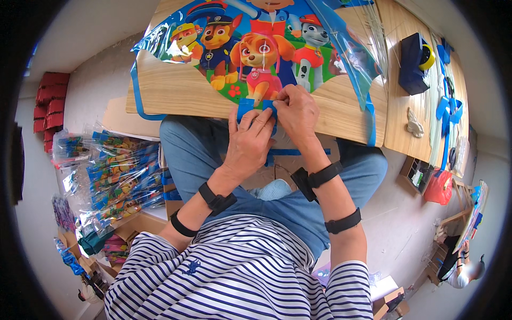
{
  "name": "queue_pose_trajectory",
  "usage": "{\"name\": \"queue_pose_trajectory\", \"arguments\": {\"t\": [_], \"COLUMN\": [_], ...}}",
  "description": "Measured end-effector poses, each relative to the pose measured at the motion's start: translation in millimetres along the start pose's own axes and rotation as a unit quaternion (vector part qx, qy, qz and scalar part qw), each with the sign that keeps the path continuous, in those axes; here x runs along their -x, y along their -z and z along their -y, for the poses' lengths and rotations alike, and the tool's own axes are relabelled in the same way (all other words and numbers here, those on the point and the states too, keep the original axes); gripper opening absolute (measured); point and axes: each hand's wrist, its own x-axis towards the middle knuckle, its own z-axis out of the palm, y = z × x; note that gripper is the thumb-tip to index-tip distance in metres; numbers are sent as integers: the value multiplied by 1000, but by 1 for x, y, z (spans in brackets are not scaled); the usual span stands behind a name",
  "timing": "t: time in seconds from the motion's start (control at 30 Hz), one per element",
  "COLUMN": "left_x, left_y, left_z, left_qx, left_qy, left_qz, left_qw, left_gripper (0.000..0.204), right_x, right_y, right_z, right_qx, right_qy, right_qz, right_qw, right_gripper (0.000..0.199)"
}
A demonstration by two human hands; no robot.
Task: Assembling and folding plastic kites featuring Paw Patrol characters, using tape and blue ribbon.
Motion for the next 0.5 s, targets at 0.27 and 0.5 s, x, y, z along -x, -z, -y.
{"name": "queue_pose_trajectory", "arguments": {"t": [0.27, 0.5], "left_x": [1, -2], "left_y": [-2, 1], "left_z": [-4, -6], "left_qx": [14, -3], "left_qy": [16, 20], "left_qz": [-9, -2], "left_qw": [1000, 1000], "left_gripper": [53, 54], "right_x": [0, 0], "right_y": [-2, -2], "right_z": [-1, -1], "right_qx": [1, 9], "right_qy": [-4, -5], "right_qz": [5, 4], "right_qw": [1000, 1000], "right_gripper": [13, 13]}}
